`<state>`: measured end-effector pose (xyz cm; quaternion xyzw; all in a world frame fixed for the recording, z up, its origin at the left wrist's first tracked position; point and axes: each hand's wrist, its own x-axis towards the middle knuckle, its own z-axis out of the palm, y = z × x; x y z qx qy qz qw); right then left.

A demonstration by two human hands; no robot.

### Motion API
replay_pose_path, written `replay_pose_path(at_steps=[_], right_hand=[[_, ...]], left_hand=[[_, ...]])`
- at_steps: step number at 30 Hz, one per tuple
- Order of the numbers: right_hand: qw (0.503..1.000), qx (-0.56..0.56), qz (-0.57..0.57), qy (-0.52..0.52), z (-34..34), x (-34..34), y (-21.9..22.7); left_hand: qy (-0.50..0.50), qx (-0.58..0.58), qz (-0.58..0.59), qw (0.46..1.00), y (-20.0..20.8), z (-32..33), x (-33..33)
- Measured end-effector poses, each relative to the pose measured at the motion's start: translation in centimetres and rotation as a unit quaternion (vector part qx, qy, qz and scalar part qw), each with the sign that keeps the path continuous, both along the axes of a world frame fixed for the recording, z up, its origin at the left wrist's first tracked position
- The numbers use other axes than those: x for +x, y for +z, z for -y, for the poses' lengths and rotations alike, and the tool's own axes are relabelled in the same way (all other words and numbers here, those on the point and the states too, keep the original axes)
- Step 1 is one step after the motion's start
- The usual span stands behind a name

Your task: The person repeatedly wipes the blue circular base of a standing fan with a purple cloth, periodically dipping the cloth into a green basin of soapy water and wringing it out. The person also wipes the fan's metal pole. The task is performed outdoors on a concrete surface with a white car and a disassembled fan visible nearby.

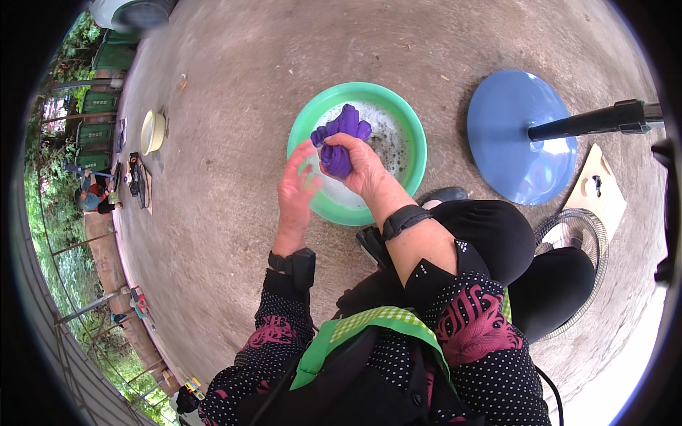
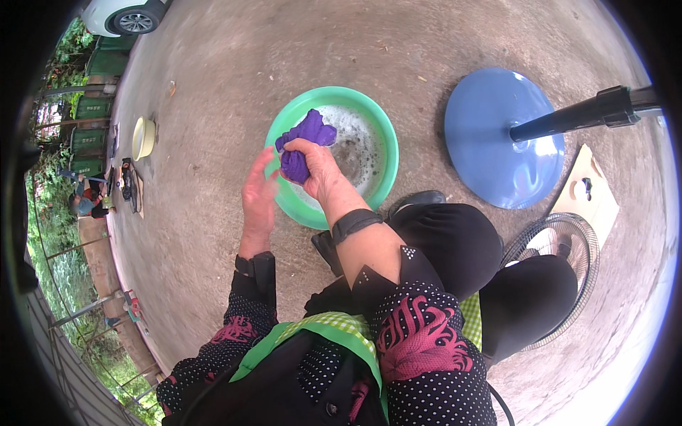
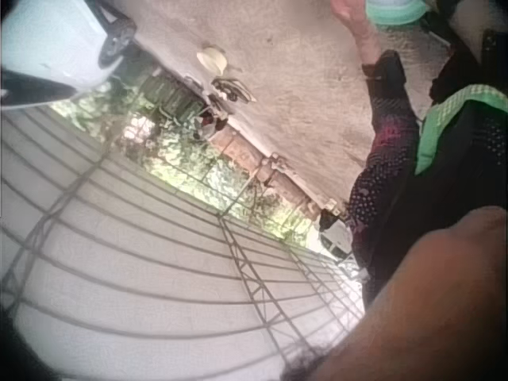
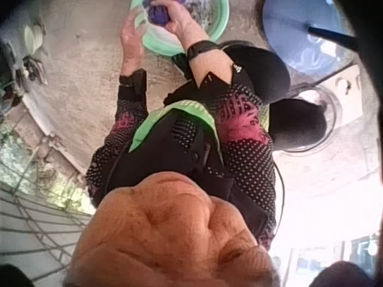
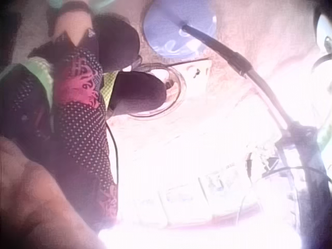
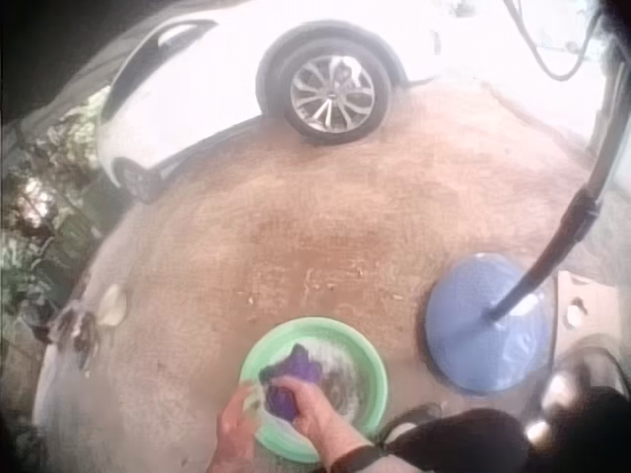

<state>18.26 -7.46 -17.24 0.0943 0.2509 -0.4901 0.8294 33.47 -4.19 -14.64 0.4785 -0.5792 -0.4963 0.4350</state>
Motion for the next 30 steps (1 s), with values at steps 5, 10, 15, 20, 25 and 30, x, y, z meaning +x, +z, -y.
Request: replay_pose_path(at_steps=[5,10,15,20,25,30], right_hand=[[0.995,-0.016,0.094,0.022,0.1,0.5,1.5],[0.988,-0.029,0.138,0.055,-0.9,0.2,2.8],[0.992,-0.031,0.066,0.107,-0.5,-0.7,3.2],[0.983,-0.067,-0.015,0.172,-0.2,-1.1,2.5],[0.959,-0.1,-0.147,0.222,0.5,-0.4,1.3],[0.912,-0.127,-0.339,0.193,0.2,0.4,0.5]], left_hand=[[0.06,0.247,-0.321,0.912,-2.5,2.0,-0.8],[-0.12,0.229,-0.395,0.881,-3.2,3.9,-2.2],[-0.132,0.256,-0.38,0.879,-3.2,5.5,-1.1],[0.014,0.261,-0.257,0.93,-2.3,6.1,0.0],[-0.039,0.262,-0.173,0.948,-0.6,7.9,-0.7],[-0.027,0.193,-0.024,0.981,-0.5,8.4,-2.2]])
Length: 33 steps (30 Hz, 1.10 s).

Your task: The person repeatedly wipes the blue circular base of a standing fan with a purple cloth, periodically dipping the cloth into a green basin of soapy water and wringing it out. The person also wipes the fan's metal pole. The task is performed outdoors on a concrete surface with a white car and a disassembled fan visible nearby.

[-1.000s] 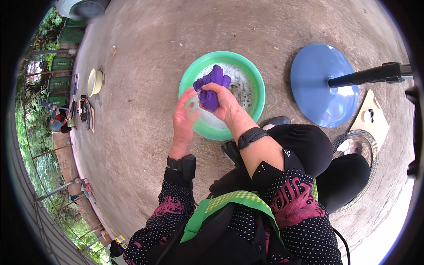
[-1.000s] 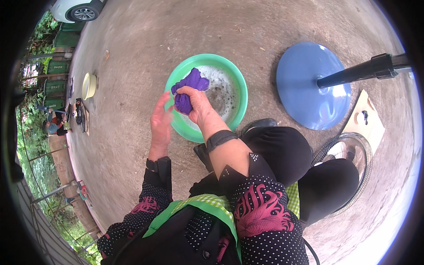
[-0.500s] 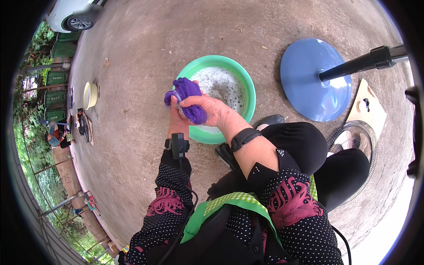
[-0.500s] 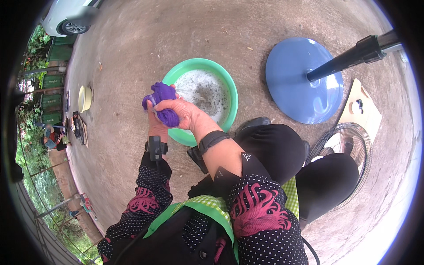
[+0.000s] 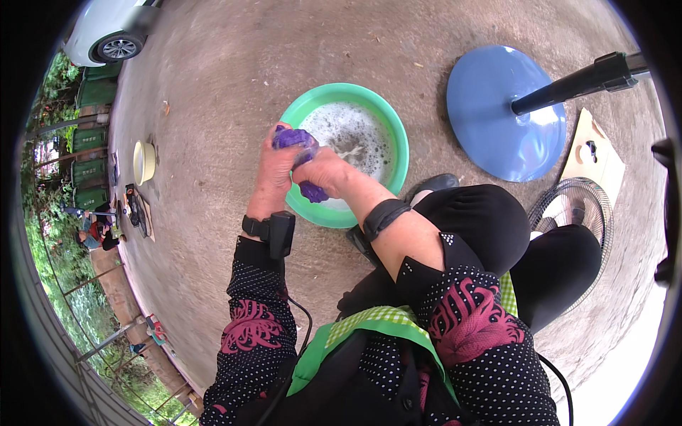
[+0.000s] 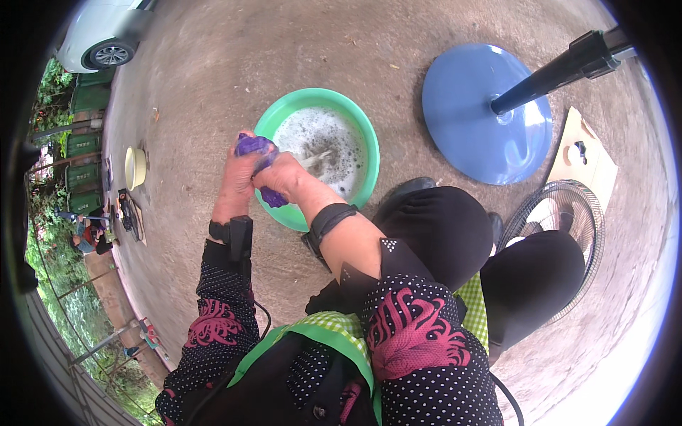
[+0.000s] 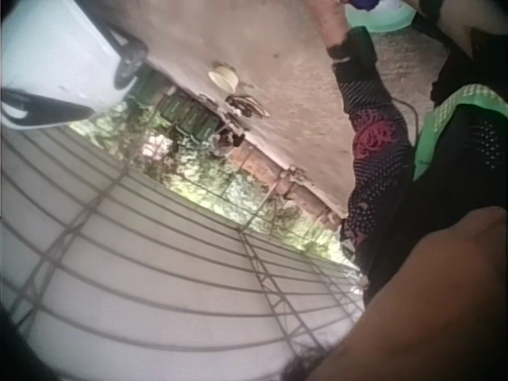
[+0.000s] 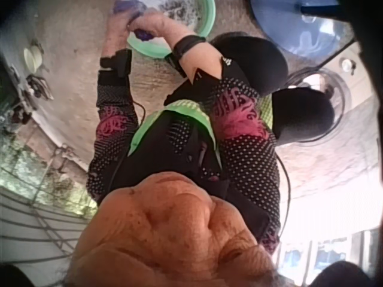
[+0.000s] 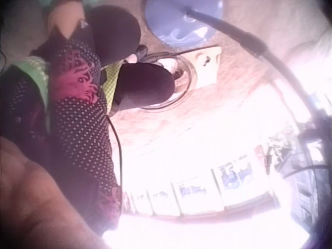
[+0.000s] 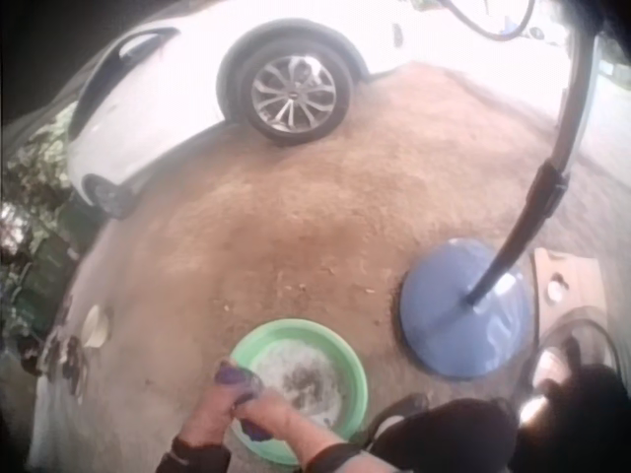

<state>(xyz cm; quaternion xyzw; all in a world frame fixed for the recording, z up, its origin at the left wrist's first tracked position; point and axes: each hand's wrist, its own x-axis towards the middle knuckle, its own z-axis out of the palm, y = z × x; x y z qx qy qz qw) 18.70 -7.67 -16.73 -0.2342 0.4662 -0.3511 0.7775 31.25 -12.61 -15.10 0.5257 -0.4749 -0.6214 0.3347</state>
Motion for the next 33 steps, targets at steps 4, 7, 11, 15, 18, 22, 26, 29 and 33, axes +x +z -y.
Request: replay_pose_path(at_steps=[4,7,11,15,18,22,26,29,33], right_hand=[[0.959,-0.099,-0.263,0.027,-0.3,0.5,0.0],[0.92,-0.143,-0.366,0.015,-0.9,1.0,0.2],[0.865,-0.181,-0.466,0.04,-1.8,1.7,0.6],[0.852,-0.179,-0.488,0.068,-2.3,1.7,1.0],[0.883,-0.125,-0.439,0.112,-2.3,1.6,1.0],[0.961,0.003,-0.274,0.021,-1.9,1.8,0.8],[0.994,0.083,0.021,-0.073,-1.3,1.4,1.2],[0.978,0.118,0.15,-0.088,-1.5,0.9,2.3],[0.967,0.153,0.182,-0.086,-1.4,0.3,3.3]], left_hand=[[0.04,-0.079,0.064,0.994,-0.4,-0.9,-1.2],[0.108,-0.096,0.067,0.987,-1.2,-1.9,-1.9],[0.207,-0.09,0.066,0.972,-3.4,-2.8,-2.0],[0.23,0.038,-0.016,0.972,-4.9,-2.9,-0.5],[0.2,0.059,-0.029,0.978,-4.9,-2.8,0.4],[0.142,0.092,-0.092,0.981,-2.9,-2.9,1.4],[0.087,0.082,-0.149,0.982,-0.2,-2.5,2.6],[0.112,0.056,-0.11,0.986,1.3,-2.2,3.4],[0.087,0.009,-0.075,0.993,2.0,-2.4,3.2]])
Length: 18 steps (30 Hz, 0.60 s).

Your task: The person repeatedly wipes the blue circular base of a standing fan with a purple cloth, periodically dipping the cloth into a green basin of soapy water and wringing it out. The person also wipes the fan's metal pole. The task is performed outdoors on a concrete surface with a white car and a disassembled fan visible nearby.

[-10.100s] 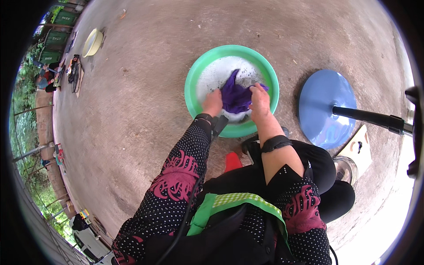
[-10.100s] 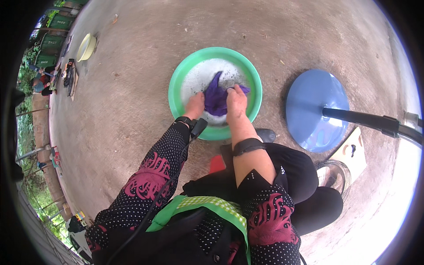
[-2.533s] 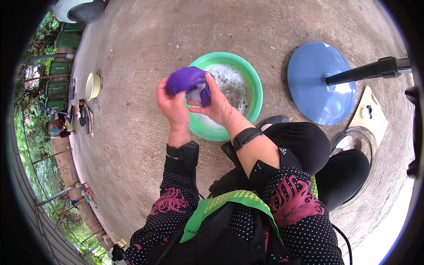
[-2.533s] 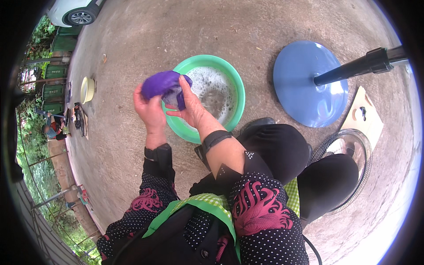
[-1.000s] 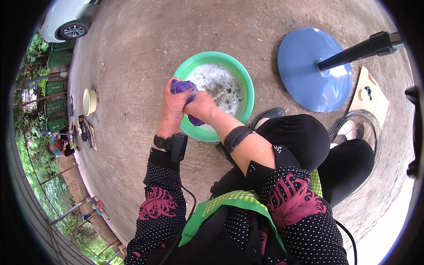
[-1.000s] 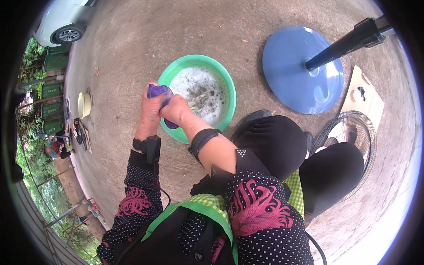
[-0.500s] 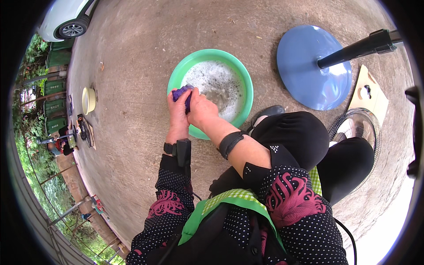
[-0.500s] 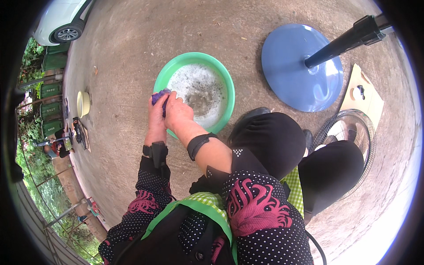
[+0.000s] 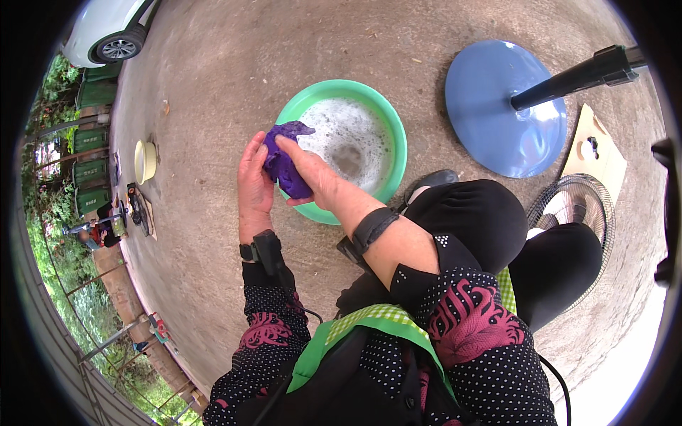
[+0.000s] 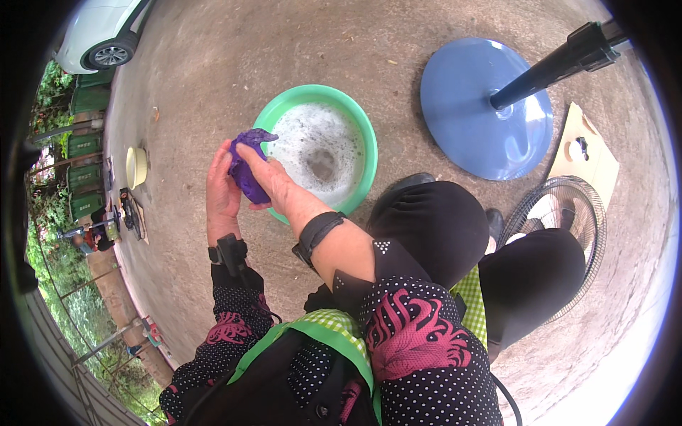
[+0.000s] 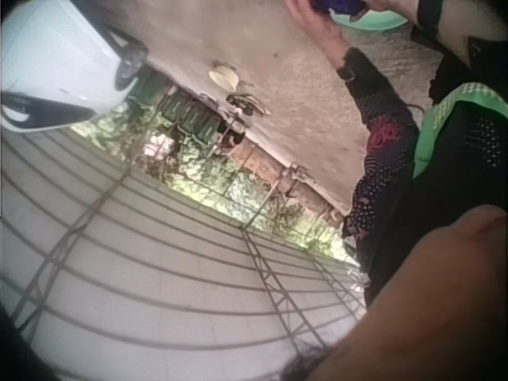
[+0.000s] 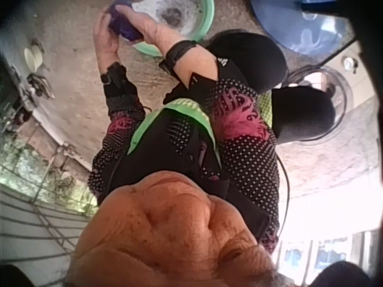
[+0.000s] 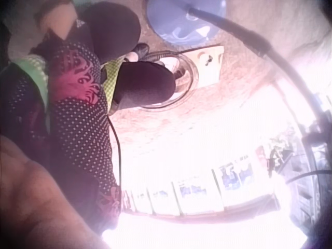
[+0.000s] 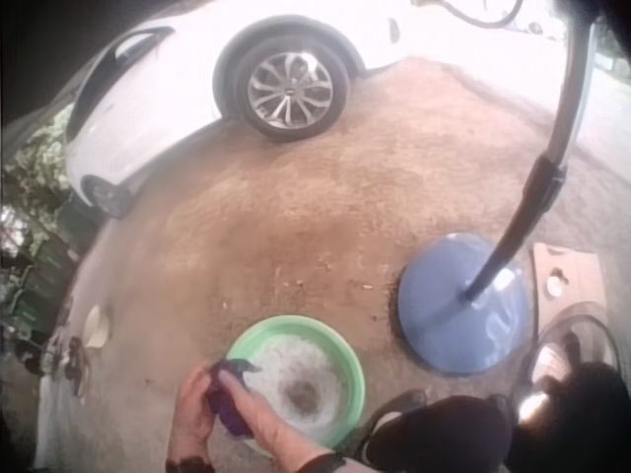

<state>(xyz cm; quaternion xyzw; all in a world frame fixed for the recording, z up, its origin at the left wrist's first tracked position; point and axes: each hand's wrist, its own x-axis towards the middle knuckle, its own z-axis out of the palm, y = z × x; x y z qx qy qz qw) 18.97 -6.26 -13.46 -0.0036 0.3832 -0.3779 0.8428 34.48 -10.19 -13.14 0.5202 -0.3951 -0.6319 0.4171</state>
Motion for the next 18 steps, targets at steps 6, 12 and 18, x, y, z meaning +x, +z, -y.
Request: replay_pose_path(at_steps=[6,12,18], right_hand=[[0.999,-0.015,-0.028,0.018,-0.3,0.3,0.2],[0.985,-0.037,0.162,-0.038,-0.3,-0.4,1.5],[0.969,-0.072,0.234,0.035,-1.2,-0.8,3.3]], left_hand=[[-0.028,-0.081,0.065,0.994,0.2,-0.4,-0.5],[-0.04,-0.041,-0.088,0.994,0.5,0.6,0.2],[-0.205,-0.067,-0.361,0.907,-0.3,0.5,-1.8]])
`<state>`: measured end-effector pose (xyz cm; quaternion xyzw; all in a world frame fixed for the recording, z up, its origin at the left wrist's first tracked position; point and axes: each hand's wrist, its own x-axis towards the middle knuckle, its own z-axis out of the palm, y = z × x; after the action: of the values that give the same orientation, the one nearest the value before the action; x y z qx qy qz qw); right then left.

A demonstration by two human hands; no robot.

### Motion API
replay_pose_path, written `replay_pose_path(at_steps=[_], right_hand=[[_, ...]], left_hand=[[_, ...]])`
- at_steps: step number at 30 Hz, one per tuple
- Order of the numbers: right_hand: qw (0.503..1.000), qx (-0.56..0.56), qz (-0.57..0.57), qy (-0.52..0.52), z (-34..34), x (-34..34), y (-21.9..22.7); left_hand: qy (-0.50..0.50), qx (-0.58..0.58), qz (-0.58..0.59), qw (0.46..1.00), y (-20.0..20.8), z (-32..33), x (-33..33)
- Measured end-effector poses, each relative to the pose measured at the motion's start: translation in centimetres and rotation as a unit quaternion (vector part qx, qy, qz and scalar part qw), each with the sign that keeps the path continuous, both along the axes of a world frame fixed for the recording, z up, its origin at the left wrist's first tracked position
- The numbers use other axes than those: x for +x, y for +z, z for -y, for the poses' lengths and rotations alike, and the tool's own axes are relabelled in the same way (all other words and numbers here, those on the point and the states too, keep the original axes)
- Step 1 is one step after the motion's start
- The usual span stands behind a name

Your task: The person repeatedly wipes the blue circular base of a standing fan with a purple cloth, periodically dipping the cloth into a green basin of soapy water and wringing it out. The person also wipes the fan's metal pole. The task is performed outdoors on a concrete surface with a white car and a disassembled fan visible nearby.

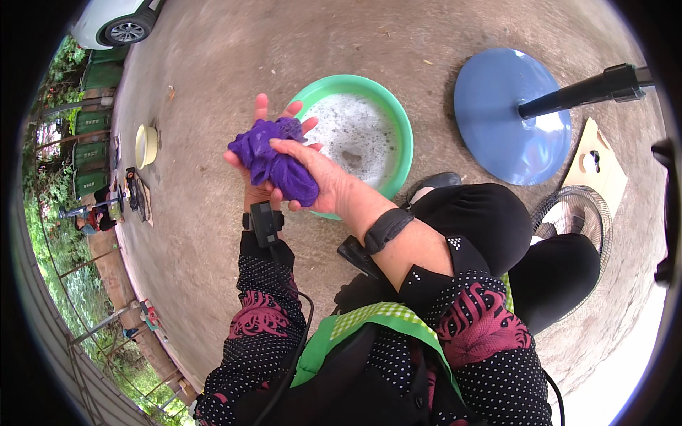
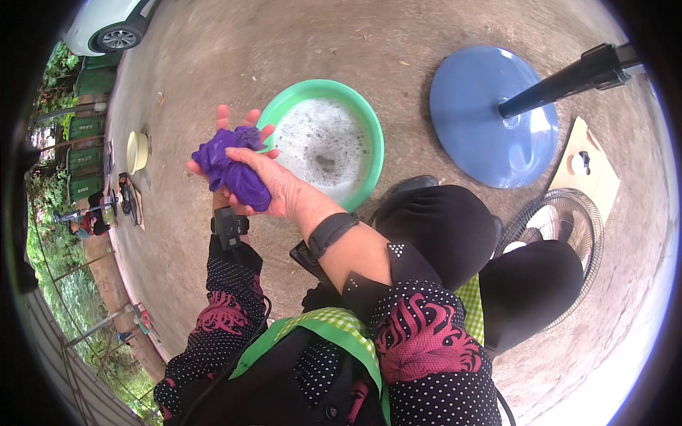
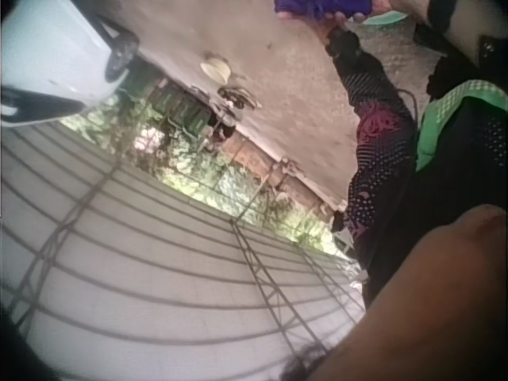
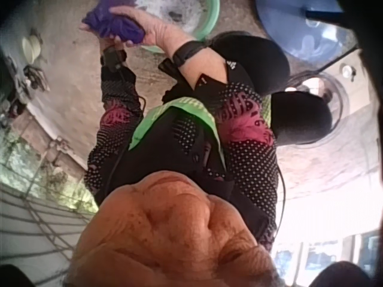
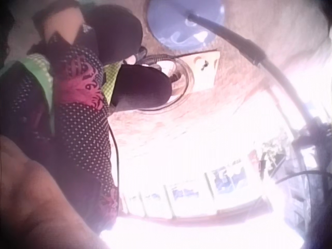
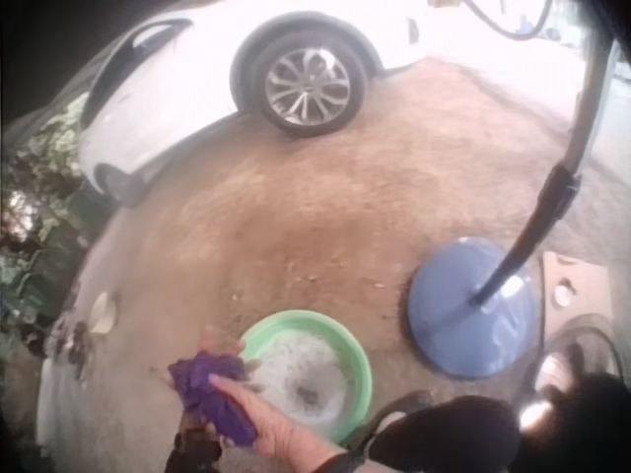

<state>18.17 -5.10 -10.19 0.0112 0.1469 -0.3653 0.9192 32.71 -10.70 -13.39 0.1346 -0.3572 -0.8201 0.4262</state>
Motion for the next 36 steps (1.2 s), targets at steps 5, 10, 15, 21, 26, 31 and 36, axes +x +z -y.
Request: replay_pose_path(at_steps=[5,10,15,21,26,31,36], right_hand=[[0.991,-0.08,-0.09,0.064,0.8,-0.4,-0.4],[0.972,-0.136,-0.168,0.088,1.7,-1.0,-1.0],[0.912,-0.203,-0.353,0.051,2.0,-0.7,-1.0],[0.809,-0.228,-0.541,0.005,2.4,-0.4,-1.6],[0.676,-0.287,-0.679,0.02,2.0,-0.3,-2.6],[0.594,-0.303,-0.746,0.01,1.4,0.4,-3.3],[0.439,-0.387,-0.808,0.072,0.6,1.0,-3.8]], left_hand=[[0.03,0.021,0.023,0.999,2.6,0.3,0.4],[0.037,-0.035,0.202,0.978,5.3,0.6,0.0],[0.034,-0.047,0.31,0.949,6.1,1.0,-1.1],[0.132,-0.122,0.419,0.89,4.8,1.4,-2.9],[0.189,-0.212,0.508,0.813,2.3,1.2,-3.9],[0.264,-0.192,0.494,0.805,-1.1,1.4,-3.4],[0.319,-0.009,0.449,0.834,-4.2,0.1,-3.4]])
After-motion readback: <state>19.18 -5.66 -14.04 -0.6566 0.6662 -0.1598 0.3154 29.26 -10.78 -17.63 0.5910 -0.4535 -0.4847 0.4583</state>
